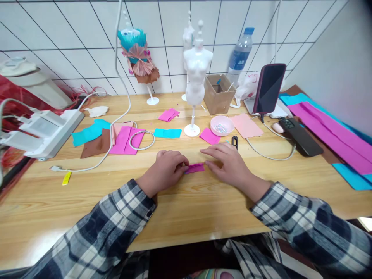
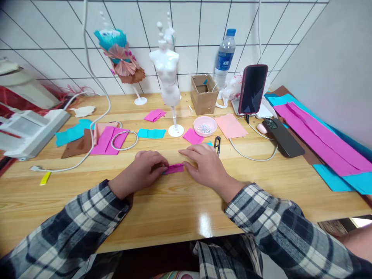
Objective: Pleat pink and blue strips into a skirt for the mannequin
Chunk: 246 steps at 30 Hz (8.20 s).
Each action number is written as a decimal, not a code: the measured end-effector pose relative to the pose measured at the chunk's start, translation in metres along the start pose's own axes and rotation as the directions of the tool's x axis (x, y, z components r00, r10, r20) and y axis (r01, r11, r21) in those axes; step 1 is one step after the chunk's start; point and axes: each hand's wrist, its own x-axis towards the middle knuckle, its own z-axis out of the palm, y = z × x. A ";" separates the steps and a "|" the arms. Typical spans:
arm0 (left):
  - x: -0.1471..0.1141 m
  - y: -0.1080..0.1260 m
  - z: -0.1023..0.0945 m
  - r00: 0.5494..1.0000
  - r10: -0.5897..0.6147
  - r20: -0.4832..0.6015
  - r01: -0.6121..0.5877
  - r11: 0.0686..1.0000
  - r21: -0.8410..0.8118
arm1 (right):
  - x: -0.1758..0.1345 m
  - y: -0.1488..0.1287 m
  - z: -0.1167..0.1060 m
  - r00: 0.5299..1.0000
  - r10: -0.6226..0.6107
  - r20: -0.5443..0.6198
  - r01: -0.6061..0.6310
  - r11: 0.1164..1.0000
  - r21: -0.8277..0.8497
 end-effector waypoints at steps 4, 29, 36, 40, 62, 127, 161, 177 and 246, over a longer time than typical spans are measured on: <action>0.005 -0.003 0.006 0.998 -0.024 -0.053 0.023 0.999 -0.022 | 0.005 -0.001 0.006 0.996 0.020 0.083 -0.018 1.000 -0.023; -0.032 -0.101 -0.058 0.921 -0.102 -0.377 0.177 0.969 0.171 | 0.004 0.019 -0.015 0.955 0.045 -0.293 -0.056 0.998 -0.031; -0.028 -0.099 -0.050 0.940 -0.270 -0.207 0.323 0.901 0.289 | 0.007 0.012 -0.009 0.962 -0.010 -0.272 -0.002 0.999 -0.045; -0.019 -0.089 -0.046 0.901 -0.323 -0.289 0.384 0.904 0.188 | 0.012 0.002 -0.007 0.955 -0.025 -0.296 0.025 1.000 -0.003; 0.000 0.030 0.007 0.923 -0.264 -0.278 0.008 0.739 -0.674 | 0.021 -0.042 -0.001 0.925 0.036 -0.377 0.082 0.953 0.293; -0.013 -0.058 -0.036 0.815 -0.344 -0.466 0.405 0.914 0.035 | 0.025 -0.031 0.001 0.795 0.439 0.419 -0.542 0.203 0.816; 0.006 0.038 -0.004 0.928 -0.230 -0.292 0.044 0.848 -0.528 | 0.025 -0.040 0.010 0.909 0.388 0.153 -0.381 0.623 0.683; -0.003 0.039 -0.004 0.929 -0.246 -0.277 0.001 0.749 -0.662 | 0.018 -0.045 -0.006 0.928 0.308 -0.208 -0.172 0.853 0.494; 0.005 0.000 0.001 0.853 -0.015 -0.522 -0.211 0.904 -0.371 | 0.160 0.132 -0.037 0.822 0.302 -0.484 -0.424 0.891 -0.163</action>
